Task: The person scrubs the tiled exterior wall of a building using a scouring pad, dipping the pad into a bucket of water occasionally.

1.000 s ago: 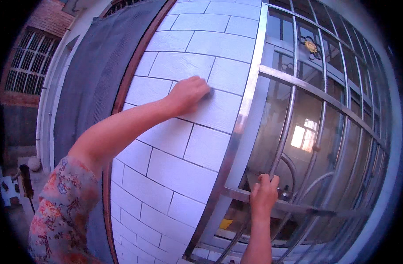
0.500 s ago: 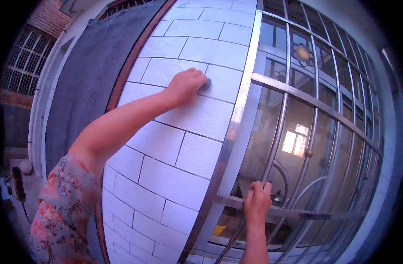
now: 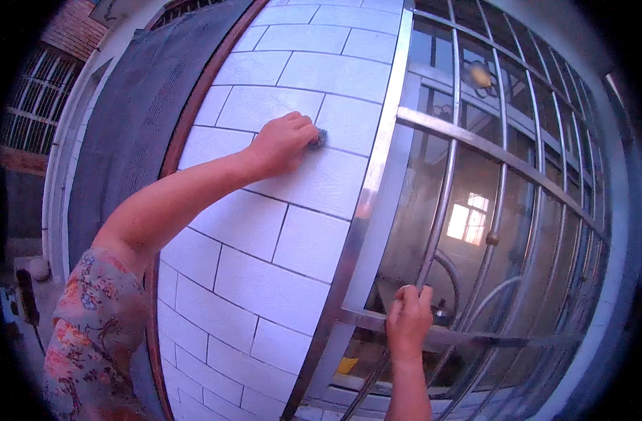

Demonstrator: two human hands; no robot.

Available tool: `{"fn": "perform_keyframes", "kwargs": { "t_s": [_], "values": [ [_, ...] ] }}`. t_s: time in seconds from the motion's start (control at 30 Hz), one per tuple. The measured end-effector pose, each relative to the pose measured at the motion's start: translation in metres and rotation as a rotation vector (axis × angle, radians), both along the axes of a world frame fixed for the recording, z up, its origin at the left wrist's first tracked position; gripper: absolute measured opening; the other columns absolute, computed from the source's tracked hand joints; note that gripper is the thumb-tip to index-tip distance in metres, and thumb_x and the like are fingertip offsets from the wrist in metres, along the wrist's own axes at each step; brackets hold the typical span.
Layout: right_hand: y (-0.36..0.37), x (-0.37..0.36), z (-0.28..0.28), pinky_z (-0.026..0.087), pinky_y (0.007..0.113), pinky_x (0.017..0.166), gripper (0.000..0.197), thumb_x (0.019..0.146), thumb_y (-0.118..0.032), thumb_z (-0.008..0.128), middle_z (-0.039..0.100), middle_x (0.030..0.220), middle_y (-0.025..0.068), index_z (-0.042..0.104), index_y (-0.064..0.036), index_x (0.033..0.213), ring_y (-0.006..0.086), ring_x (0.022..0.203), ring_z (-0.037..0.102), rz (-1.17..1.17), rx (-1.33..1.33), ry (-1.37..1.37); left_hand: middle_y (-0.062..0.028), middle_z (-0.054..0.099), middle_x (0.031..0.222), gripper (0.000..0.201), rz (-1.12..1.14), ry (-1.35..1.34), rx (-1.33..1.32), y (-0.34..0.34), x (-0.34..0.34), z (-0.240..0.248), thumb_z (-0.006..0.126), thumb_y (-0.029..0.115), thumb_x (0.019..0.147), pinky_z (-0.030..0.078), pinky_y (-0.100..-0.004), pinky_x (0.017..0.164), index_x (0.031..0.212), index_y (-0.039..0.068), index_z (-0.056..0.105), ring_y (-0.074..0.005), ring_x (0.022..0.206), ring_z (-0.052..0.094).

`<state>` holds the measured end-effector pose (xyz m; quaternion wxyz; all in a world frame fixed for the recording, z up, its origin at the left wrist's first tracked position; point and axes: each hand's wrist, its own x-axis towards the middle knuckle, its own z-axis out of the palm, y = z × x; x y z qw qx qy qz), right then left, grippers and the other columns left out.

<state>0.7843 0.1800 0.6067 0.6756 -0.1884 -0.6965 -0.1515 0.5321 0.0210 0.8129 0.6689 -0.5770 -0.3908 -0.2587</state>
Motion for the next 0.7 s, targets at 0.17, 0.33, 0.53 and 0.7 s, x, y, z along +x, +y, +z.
{"fn": "perform_keyframes", "kwargs": {
  "t_s": [0.17,0.33,0.53,0.7],
  "values": [
    [-0.008,-0.009,0.003,0.042,0.043,0.059,0.013,0.069,0.004,0.053,0.046,0.082,0.0150,0.052,-0.0049,0.079,0.0358,0.070,0.053,0.031,0.011,-0.019,-0.0130,0.058,0.084,0.016,0.063,-0.087,0.135,0.000,-0.008,0.049,0.053,0.002,0.067,0.045,-0.0413,0.073,0.082,0.005,0.057,-0.0323,0.084,0.055],
    [-0.002,-0.004,0.002,0.042,0.044,0.059,0.013,0.071,0.004,0.053,0.046,0.083,0.0148,0.051,-0.0048,0.080,0.0360,0.070,0.053,0.035,0.011,-0.040,-0.0126,0.057,0.082,0.017,0.029,-0.070,0.167,0.002,0.001,0.034,0.053,0.002,0.068,0.045,-0.0408,0.072,0.084,0.006,0.056,-0.0323,0.082,0.054],
    [-0.002,-0.006,0.000,0.040,0.043,0.065,0.010,0.072,0.003,0.048,0.044,0.081,0.0154,0.050,-0.0024,0.080,0.0359,0.074,0.050,0.056,-0.045,-0.010,-0.0093,0.052,0.076,0.020,-0.037,-0.004,-0.077,-0.006,-0.002,-0.109,0.054,-0.005,0.061,0.046,-0.0381,0.062,0.078,0.005,0.049,-0.0290,0.077,0.053],
    [-0.006,-0.006,0.001,0.041,0.044,0.063,0.010,0.072,0.003,0.051,0.045,0.083,0.0156,0.050,-0.0037,0.080,0.0366,0.074,0.051,0.023,-0.035,-0.031,-0.0104,0.054,0.080,0.017,0.008,-0.014,0.037,-0.004,-0.012,-0.056,0.055,0.001,0.065,0.046,-0.0403,0.066,0.080,0.007,0.053,-0.0297,0.080,0.053]
  ]
}}
